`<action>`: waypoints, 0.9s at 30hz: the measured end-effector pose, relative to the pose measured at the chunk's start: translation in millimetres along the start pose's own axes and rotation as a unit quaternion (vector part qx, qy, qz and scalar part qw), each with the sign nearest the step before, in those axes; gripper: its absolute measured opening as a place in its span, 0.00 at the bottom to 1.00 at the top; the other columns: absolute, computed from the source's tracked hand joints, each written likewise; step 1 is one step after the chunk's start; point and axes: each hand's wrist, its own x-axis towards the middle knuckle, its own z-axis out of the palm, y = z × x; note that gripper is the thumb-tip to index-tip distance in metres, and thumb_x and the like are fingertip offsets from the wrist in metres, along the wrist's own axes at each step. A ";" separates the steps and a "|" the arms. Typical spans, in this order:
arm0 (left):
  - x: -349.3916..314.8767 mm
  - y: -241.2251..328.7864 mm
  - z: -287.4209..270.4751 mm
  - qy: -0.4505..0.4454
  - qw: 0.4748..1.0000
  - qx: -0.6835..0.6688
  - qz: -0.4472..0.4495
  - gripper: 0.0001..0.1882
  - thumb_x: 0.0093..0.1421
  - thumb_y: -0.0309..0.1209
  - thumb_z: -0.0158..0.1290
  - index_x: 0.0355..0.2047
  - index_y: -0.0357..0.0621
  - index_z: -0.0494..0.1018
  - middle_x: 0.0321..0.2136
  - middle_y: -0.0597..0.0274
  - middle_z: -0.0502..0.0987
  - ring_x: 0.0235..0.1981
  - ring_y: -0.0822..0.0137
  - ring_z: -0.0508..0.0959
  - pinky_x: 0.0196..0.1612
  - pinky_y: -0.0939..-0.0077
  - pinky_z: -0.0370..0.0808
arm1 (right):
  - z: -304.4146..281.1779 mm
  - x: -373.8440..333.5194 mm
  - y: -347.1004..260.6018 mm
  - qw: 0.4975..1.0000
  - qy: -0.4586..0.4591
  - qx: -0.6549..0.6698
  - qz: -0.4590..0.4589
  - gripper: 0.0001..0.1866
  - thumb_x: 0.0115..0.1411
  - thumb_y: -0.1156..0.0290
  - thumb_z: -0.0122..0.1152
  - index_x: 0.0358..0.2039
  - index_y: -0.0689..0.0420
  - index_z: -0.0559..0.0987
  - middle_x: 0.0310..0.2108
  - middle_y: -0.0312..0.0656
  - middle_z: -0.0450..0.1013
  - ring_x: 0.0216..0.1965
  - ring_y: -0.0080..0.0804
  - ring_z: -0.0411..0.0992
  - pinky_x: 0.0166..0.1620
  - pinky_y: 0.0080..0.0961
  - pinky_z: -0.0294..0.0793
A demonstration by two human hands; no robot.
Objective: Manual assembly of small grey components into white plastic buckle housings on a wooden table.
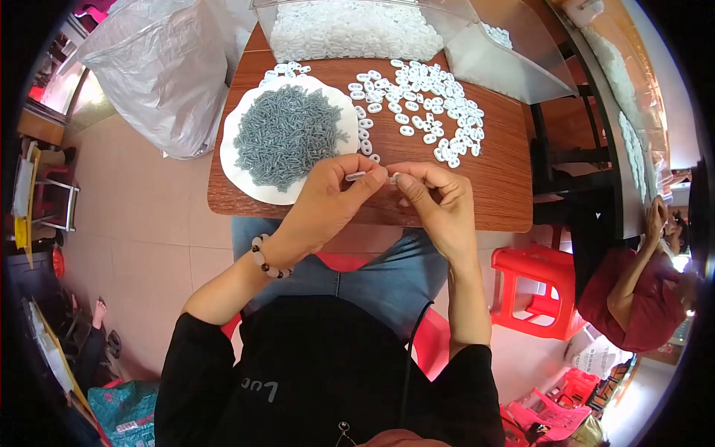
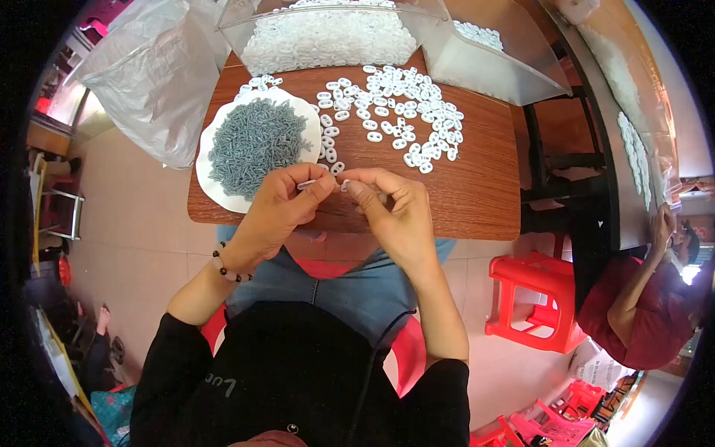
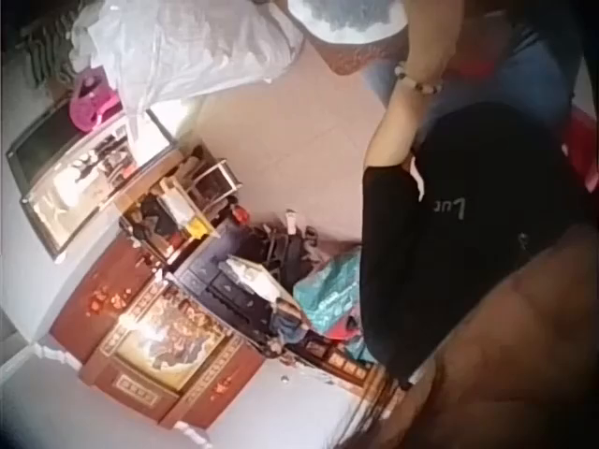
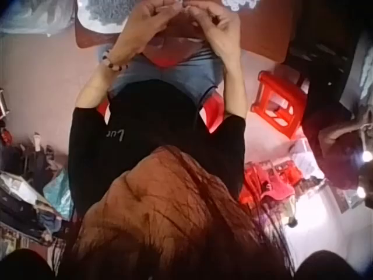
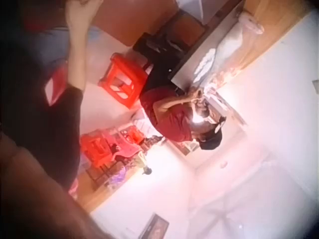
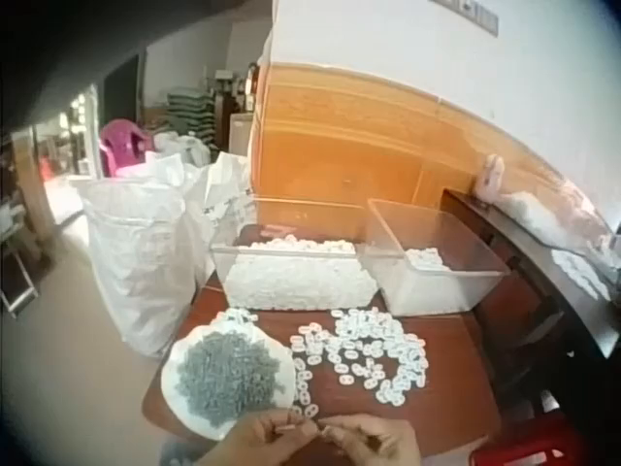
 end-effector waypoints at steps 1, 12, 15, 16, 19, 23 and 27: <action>1.0 -1.7 -1.3 0.009 1.000 0.023 0.018 0.11 0.63 0.35 0.53 0.38 0.40 0.75 0.27 0.77 0.73 0.19 0.88 0.59 0.20 0.93 0.56 | -1.1 0.1 -1.6 1.000 -0.001 -0.005 -0.025 0.09 0.62 0.73 0.58 0.40 0.60 0.81 0.31 0.35 0.78 0.32 0.16 0.72 0.35 0.13 0.71; 3.1 -4.1 0.7 0.025 0.990 0.113 0.075 0.09 0.63 0.34 0.53 0.35 0.40 0.76 0.25 0.77 0.72 0.21 0.88 0.62 0.22 0.91 0.58 | 0.7 -1.9 -3.0 0.996 0.022 0.082 -0.030 0.10 0.60 0.73 0.60 0.40 0.64 0.79 0.30 0.38 0.78 0.29 0.15 0.72 0.33 0.12 0.70; 2.2 -4.4 1.0 0.029 0.989 0.121 0.083 0.10 0.63 0.34 0.53 0.35 0.39 0.75 0.24 0.77 0.71 0.21 0.87 0.63 0.23 0.91 0.61 | -2.9 -1.1 -2.8 0.996 0.006 0.090 -0.007 0.09 0.59 0.72 0.61 0.38 0.63 0.79 0.30 0.40 0.79 0.27 0.14 0.72 0.31 0.10 0.68; 1.6 -4.5 1.5 0.035 0.991 0.110 0.068 0.10 0.63 0.34 0.53 0.35 0.39 0.75 0.24 0.76 0.71 0.22 0.87 0.63 0.24 0.91 0.62 | -3.1 -0.7 -2.6 0.996 0.007 0.094 -0.012 0.08 0.59 0.72 0.61 0.36 0.63 0.79 0.28 0.39 0.78 0.26 0.14 0.72 0.30 0.10 0.68; 2.5 -6.3 -0.6 0.035 0.989 0.120 0.078 0.10 0.63 0.33 0.53 0.35 0.38 0.75 0.25 0.75 0.72 0.24 0.86 0.65 0.26 0.91 0.66 | -3.7 -1.5 -2.5 0.996 0.010 0.086 -0.017 0.06 0.59 0.72 0.61 0.33 0.62 0.79 0.25 0.37 0.77 0.25 0.13 0.70 0.29 0.10 0.66; 2.4 -5.6 -0.7 0.030 0.989 0.123 0.076 0.10 0.63 0.32 0.53 0.35 0.36 0.75 0.27 0.72 0.74 0.29 0.84 0.69 0.30 0.89 0.68 | -6.4 -2.5 -5.1 1.000 0.004 0.027 0.001 0.07 0.60 0.72 0.59 0.29 0.62 0.79 0.20 0.33 0.74 0.23 0.12 0.68 0.29 0.11 0.64; 3.3 -5.2 -2.0 0.030 0.978 0.174 0.111 0.10 0.63 0.32 0.53 0.34 0.36 0.75 0.28 0.71 0.75 0.31 0.83 0.70 0.34 0.87 0.68 | -4.8 -3.1 -7.8 1.000 -0.007 0.029 -0.001 0.08 0.60 0.72 0.59 0.27 0.61 0.79 0.20 0.33 0.73 0.23 0.12 0.66 0.29 0.11 0.63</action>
